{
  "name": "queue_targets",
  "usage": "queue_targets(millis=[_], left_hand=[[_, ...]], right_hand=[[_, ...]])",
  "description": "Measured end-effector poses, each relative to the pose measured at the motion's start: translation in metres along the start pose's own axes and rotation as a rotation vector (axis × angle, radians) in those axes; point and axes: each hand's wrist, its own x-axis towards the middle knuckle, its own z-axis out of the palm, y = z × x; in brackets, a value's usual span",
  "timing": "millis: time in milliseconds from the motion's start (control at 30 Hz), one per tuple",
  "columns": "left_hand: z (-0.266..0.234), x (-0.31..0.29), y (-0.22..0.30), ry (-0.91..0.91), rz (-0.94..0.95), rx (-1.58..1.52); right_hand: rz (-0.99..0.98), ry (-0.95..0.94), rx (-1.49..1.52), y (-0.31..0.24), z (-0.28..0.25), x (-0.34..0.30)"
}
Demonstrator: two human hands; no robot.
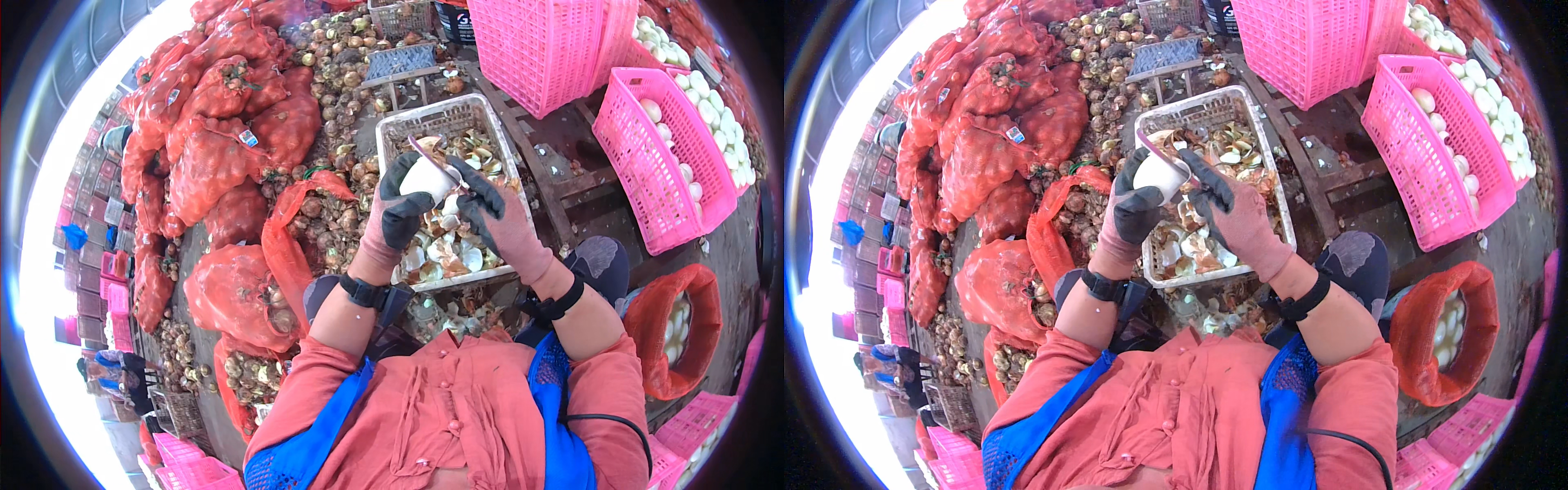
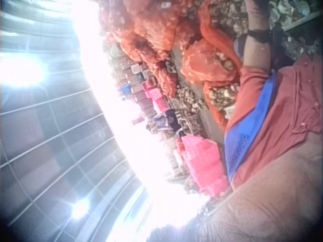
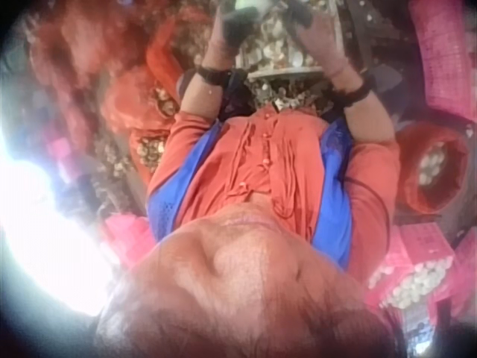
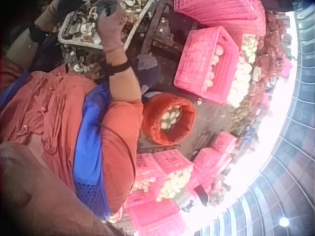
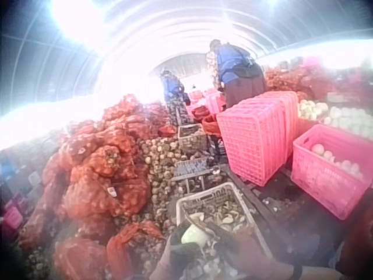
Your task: The person peels onions using a small knife while sitting on the floor, placing the peeled onions into baskets and discarding the skins into a bin.
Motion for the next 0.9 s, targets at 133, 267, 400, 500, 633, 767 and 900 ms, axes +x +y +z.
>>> queue_targets(millis=[133, 267, 400, 500, 633, 767, 900], left_hand=[[0.000, 0.003, -0.002, 0.001, -0.043, -0.042], [-0.006, 0.001, 0.004, -0.124, -0.042, -0.215], [-0.013, 0.000, 0.002, -0.091, -0.092, -0.455], [-0.019, 0.003, 0.005, -0.135, -0.087, -0.501], [-0.014, 0.002, 0.011, -0.030, -0.024, -0.242], [-0.004, -0.001, 0.018, 0.016, 0.000, 0.170], [-0.006, -0.002, 0.021, -0.041, -0.016, 0.426]], right_hand=[[0.347, 0.000, 0.664, 0.013, -0.007, 0.007], [0.449, 0.045, 0.718, 0.025, -0.033, 0.019], [0.557, -0.041, 0.715, 0.020, -0.023, 0.011], [0.401, -0.031, 0.511, 0.022, -0.012, 0.011], [0.210, -0.079, 0.392, 0.015, -0.007, 0.003], [-0.067, -0.092, -0.075, 0.023, -0.009, -0.002], [-0.043, -0.107, -0.255, 0.012, -0.013, 0.003]])
